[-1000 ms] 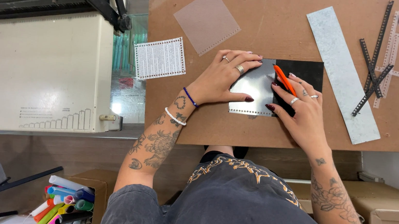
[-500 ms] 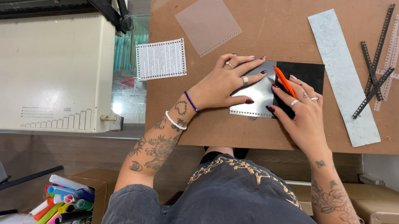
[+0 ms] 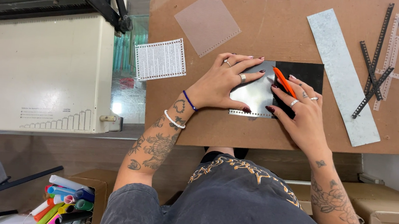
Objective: The person uses a metal ruler and an orange utility knife to cut a black spiral-bound sheet on a wooden board. They align the ruler along the spiral binding and cut along the edge to remove the binding strip. The person repeats this process on different sides of the sheet, flipping it over as needed to trim the edges.
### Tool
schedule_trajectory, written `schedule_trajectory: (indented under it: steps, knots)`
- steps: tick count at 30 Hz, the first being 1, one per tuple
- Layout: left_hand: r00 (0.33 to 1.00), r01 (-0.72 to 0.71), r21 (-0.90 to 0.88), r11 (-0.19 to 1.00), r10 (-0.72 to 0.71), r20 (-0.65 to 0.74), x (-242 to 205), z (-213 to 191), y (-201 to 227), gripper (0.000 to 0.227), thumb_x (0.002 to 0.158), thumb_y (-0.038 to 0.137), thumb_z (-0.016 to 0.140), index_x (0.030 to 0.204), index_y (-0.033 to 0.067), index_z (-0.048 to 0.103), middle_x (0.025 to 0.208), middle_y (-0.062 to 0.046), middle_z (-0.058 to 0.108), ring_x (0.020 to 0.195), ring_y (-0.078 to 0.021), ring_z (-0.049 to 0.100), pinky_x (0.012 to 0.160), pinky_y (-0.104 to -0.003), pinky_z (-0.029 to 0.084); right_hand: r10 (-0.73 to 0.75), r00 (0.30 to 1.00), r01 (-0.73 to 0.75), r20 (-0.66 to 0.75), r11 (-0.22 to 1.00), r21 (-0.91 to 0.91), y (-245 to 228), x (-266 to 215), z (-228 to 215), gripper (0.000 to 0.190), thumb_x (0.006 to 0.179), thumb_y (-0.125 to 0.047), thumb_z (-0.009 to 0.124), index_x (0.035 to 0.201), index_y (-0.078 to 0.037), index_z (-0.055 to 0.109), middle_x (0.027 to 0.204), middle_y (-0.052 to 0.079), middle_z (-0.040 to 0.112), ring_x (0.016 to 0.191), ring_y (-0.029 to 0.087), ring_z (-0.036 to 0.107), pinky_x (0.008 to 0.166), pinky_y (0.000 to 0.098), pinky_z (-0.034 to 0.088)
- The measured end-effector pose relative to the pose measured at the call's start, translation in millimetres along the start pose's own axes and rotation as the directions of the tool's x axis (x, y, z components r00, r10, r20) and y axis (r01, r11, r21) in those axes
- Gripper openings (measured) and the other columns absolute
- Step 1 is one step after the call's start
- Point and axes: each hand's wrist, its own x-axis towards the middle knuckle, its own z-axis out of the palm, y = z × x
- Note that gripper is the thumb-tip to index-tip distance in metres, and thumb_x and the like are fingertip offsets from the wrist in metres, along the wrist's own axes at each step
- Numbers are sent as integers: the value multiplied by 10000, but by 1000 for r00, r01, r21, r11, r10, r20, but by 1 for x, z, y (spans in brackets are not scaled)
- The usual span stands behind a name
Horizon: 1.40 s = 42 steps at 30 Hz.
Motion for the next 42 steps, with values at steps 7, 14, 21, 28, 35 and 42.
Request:
schedule_trajectory:
  steps: [7,14,21,28,35,42]
  knots:
    - [1000,1,-6,1000,-1,-3,0,-1,1,998,801,839,796,1572,242,584,1684,-36,461,1559,-213,394,1256,-516,235,8,1000,-8,2,1000,2,1,-1,1,445,1014,-355,781,1431,-204,744,1510,65,664,1543,291,483,1139,443,308]
    - [999,18,-9,1000,-18,34,1,0,0,1017,801,852,779,1592,251,562,1697,-34,438,1576,-211,365,1261,-525,209,-2,1000,2,4,1000,-16,0,-1,1,454,1013,-381,775,1435,-217,738,1510,62,658,1541,286,487,1138,444,312]
    - [998,26,19,999,-27,54,0,3,1,1010,828,818,769,1627,254,515,1728,-33,405,1598,-222,348,1280,-537,184,-73,980,95,-187,990,107,-13,2,-15,454,951,-194,860,1389,-129,761,1524,118,666,1481,392,545,1221,488,392]
    - [1000,-23,203,979,23,6,-8,15,10,812,932,720,712,1560,222,585,1727,-5,419,1611,-299,350,1219,-633,225,-1,954,-54,-301,983,-177,13,-87,-99,467,1011,-70,882,1437,74,754,1662,270,614,1472,432,601,1271,535,469]
    - [1000,22,154,988,-25,15,-19,24,38,600,1015,316,717,1539,66,564,1716,-97,430,1578,-345,432,1247,-465,402,87,996,-88,-20,927,-364,53,-147,-121,514,953,-113,809,1460,-149,737,1660,19,639,1528,237,613,1153,390,537]
    - [997,71,238,969,-66,-28,-26,20,52,588,1080,297,536,1626,85,479,1761,-44,360,1632,-267,340,1307,-432,305,-178,979,104,-97,853,-511,49,-145,-119,207,1066,-18,890,1171,-192,852,1302,18,832,1239,269,824,870,304,587]
